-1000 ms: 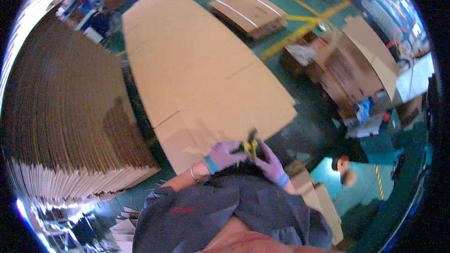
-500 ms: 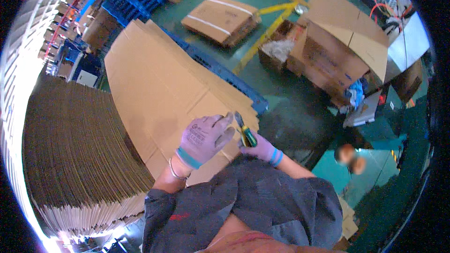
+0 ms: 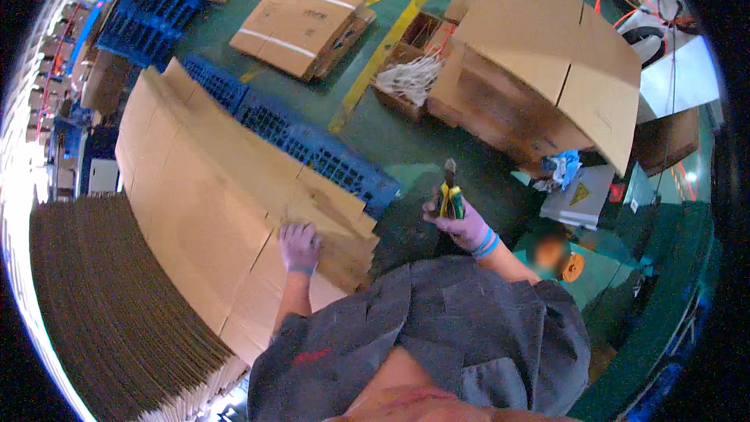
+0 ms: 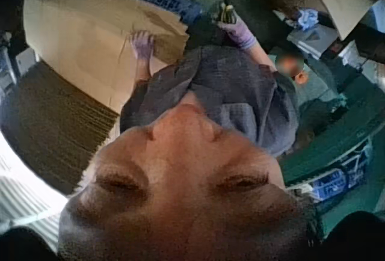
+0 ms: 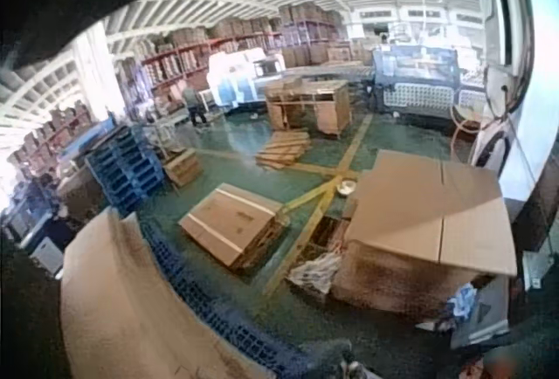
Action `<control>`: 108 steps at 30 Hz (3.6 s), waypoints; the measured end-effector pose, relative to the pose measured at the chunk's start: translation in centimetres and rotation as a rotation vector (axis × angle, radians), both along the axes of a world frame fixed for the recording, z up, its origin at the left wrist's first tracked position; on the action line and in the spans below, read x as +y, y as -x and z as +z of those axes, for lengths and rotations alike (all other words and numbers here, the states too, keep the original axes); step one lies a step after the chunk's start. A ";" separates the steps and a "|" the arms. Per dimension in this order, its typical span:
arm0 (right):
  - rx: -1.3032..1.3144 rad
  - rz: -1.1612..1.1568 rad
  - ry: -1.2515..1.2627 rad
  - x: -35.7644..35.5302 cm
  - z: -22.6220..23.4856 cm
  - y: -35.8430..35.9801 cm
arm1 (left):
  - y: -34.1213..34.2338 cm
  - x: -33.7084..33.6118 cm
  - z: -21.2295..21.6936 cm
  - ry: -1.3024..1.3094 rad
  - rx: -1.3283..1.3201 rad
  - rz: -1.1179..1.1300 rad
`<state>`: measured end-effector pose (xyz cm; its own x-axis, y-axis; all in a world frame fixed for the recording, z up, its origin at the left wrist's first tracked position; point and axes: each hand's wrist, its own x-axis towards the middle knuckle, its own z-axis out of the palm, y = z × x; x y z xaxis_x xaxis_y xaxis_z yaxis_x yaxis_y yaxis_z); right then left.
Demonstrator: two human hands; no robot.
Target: The person cuts a wire on a machine with pliers, then prepares a coil of copper wire by cutting its plastic bindings. They place the copper coil onto an orange spool and handle components inside an electrical cabinet after plugging in a small fan.
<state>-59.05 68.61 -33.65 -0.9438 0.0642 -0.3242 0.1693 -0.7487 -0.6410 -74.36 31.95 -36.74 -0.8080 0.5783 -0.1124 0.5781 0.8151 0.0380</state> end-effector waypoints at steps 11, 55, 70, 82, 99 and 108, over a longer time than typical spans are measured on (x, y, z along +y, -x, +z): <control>-0.124 0.377 -0.310 9.6 -3.3 12.7 | 2.7 2.3 0.3 0.372 -0.245 0.160; -0.487 -1.240 0.663 24.7 -22.2 61.8 | 79.3 86.4 -31.3 0.370 -0.771 -1.265; -0.483 -1.443 1.185 36.6 -51.9 73.5 | 89.2 80.9 -27.0 0.858 -0.675 -1.729; -0.535 -1.618 1.295 42.2 -55.5 68.0 | 90.0 79.5 -27.9 0.648 -0.691 -1.504; -0.671 -1.785 1.255 45.4 -55.3 70.1 | 93.0 77.7 -28.3 0.672 -0.817 -1.276; -0.578 -1.650 1.262 46.4 -53.2 70.6 | 93.9 76.9 -28.4 0.641 -0.807 -1.244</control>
